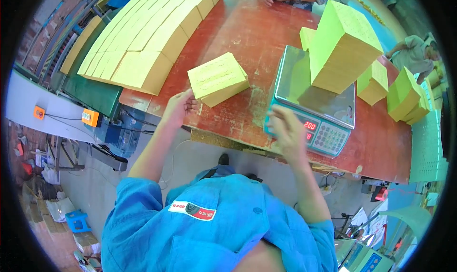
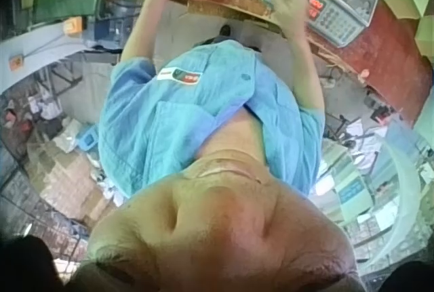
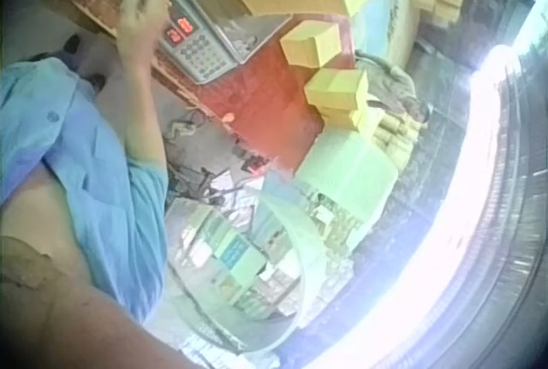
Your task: Weighing yellow textured blocks on an industrial scale and stacking them.
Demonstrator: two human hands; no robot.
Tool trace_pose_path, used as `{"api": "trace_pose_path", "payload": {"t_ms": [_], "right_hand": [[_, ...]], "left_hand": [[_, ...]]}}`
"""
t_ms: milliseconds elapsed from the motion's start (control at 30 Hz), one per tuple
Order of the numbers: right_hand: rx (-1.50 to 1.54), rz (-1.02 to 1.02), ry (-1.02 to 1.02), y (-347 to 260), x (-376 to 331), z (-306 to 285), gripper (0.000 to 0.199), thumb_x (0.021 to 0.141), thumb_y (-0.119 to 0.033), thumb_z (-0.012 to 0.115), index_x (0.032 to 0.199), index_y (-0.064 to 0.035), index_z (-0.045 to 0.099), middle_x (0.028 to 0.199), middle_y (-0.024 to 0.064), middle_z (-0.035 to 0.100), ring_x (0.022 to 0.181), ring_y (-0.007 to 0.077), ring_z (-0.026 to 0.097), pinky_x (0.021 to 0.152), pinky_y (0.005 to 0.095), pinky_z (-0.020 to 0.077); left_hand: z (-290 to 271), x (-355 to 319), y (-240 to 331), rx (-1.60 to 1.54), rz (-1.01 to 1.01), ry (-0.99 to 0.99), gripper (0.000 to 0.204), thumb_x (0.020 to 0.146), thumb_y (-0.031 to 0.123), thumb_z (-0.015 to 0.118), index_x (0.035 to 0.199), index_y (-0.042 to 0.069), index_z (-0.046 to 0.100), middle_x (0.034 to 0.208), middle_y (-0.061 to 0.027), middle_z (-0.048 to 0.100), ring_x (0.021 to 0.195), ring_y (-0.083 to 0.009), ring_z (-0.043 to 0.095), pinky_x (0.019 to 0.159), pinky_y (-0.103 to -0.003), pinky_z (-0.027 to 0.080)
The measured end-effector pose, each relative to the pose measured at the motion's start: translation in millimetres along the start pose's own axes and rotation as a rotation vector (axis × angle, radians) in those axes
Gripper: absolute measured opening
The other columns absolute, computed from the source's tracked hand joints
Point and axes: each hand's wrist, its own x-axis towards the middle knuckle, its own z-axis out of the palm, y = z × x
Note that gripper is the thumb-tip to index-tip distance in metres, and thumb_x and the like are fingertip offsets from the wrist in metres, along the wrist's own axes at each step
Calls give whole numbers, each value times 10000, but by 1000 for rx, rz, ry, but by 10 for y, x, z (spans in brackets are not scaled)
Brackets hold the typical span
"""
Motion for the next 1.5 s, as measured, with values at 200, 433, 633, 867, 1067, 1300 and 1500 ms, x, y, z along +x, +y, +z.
{"api": "trace_pose_path", "payload": {"t_ms": [200, 433, 633, 867, 1067, 1300, 1500], "right_hand": [[-45, 326, 52, 367, 863, 857, 397, 941, -249, 605, 1195, 44, 524, 889, 114, 678, 692, 159, 662, 606, 288, 539], [-6, 341, 214, 564, 1073, 1099, 232, 924, -206, 608, 886, 23, 597, 699, 87, 630, 546, 130, 597, 523, 270, 501], [-243, 246, 288, 532, 1252, 1182, 167, 875, -153, 626, 818, 3, 614, 677, 103, 633, 593, 148, 606, 571, 318, 480], [-302, 249, 306, 539, 1354, 1133, 155, 854, -160, 641, 832, -7, 627, 708, 145, 651, 650, 230, 641, 625, 366, 492], [-351, 28, 349, 202, 1092, 1127, 156, 864, -161, 620, 823, -12, 605, 785, 197, 628, 734, 365, 636, 639, 423, 492], [-275, -183, 396, -438, 173, 119, 49, 838, 6, 627, 876, -26, 627, 772, 85, 631, 677, 148, 624, 613, 277, 484], [-93, -89, 728, -127, -82, -1855, 82, 925, -14, 537, 959, 3, 610, 797, 46, 628, 677, 107, 598, 615, 248, 475]], "left_hand": [[98, 45, 43, 95, 48, -74, 186, 886, 214, 654, 786, 72, 588, 657, -22, 599, 532, -85, 555, 490, -211, 433], [55, 21, 111, 214, -18, -185, 212, 896, 215, 664, 740, 86, 601, 625, -1, 601, 499, -72, 544, 466, -208, 400], [14, 105, 190, 253, -45, -258, 249, 899, 243, 664, 712, 88, 612, 601, 4, 599, 492, -68, 544, 447, -211, 387], [40, 101, 419, 999, 611, -80, 200, 830, 210, 709, 764, 34, 639, 671, -57, 629, 569, -157, 577, 509, -321, 465], [760, 21, 623, 1367, 1144, -224, 712, 783, 277, 732, 1409, 99, 445, 1505, -172, 331, 1387, -420, 281, 1129, -553, 211], [639, 306, 225, 1641, 1025, -303, 725, 765, 189, 699, 1427, 109, 416, 1549, -178, 261, 1434, -395, 215, 1158, -556, 152], [1194, -222, 442, 1386, 1146, -292, 659, 764, 112, 654, 1379, 16, 440, 1465, -229, 377, 1375, -415, 329, 1122, -533, 258]]}}
